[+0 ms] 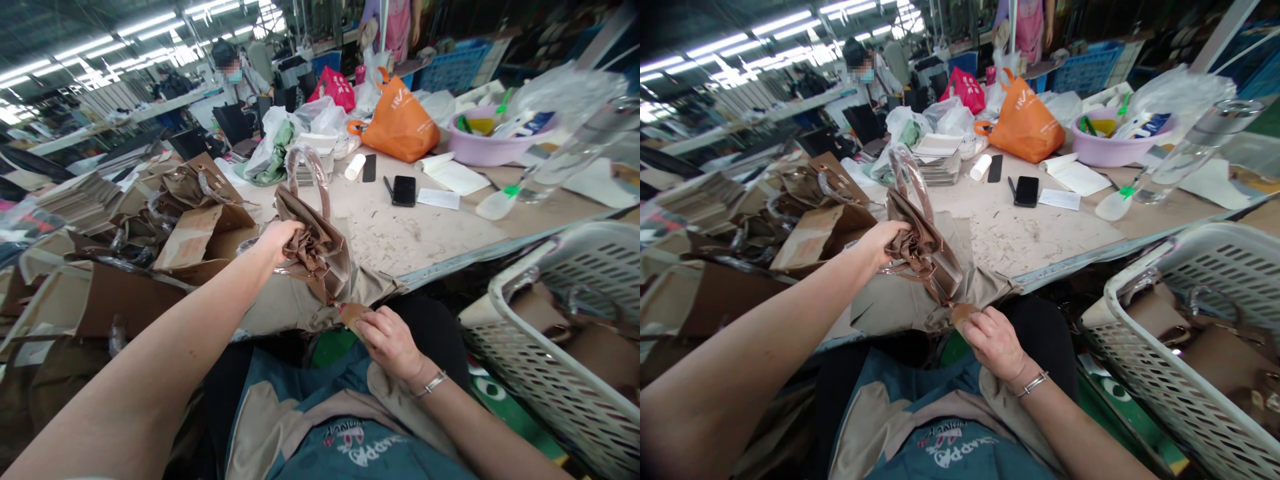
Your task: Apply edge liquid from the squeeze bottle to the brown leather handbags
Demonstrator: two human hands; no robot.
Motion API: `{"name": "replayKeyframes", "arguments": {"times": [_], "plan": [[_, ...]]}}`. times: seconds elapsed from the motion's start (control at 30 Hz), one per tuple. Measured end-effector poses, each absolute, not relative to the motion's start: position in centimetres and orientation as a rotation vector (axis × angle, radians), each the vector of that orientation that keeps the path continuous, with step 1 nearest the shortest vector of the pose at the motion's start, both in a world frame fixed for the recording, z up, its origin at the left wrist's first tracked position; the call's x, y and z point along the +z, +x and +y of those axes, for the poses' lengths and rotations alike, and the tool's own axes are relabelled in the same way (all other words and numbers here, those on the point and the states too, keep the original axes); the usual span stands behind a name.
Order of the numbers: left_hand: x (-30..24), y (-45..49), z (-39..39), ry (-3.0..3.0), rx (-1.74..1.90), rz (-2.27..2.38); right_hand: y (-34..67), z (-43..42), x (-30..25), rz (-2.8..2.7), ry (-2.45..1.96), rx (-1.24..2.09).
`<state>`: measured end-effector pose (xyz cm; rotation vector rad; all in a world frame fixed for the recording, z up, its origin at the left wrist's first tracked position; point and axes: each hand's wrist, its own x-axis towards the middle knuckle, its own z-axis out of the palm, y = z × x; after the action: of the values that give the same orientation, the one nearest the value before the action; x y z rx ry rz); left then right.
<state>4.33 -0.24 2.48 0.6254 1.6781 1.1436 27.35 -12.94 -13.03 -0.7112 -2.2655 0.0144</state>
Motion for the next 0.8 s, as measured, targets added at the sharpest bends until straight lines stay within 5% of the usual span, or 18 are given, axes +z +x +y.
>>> {"name": "replayKeyframes", "arguments": {"times": [0.8], "plan": [[1.3, 4.6, 1.3, 0.586, 1.109, 1.596, 29.5, -12.1, -12.3, -2.243, -0.728, -0.151]]}}
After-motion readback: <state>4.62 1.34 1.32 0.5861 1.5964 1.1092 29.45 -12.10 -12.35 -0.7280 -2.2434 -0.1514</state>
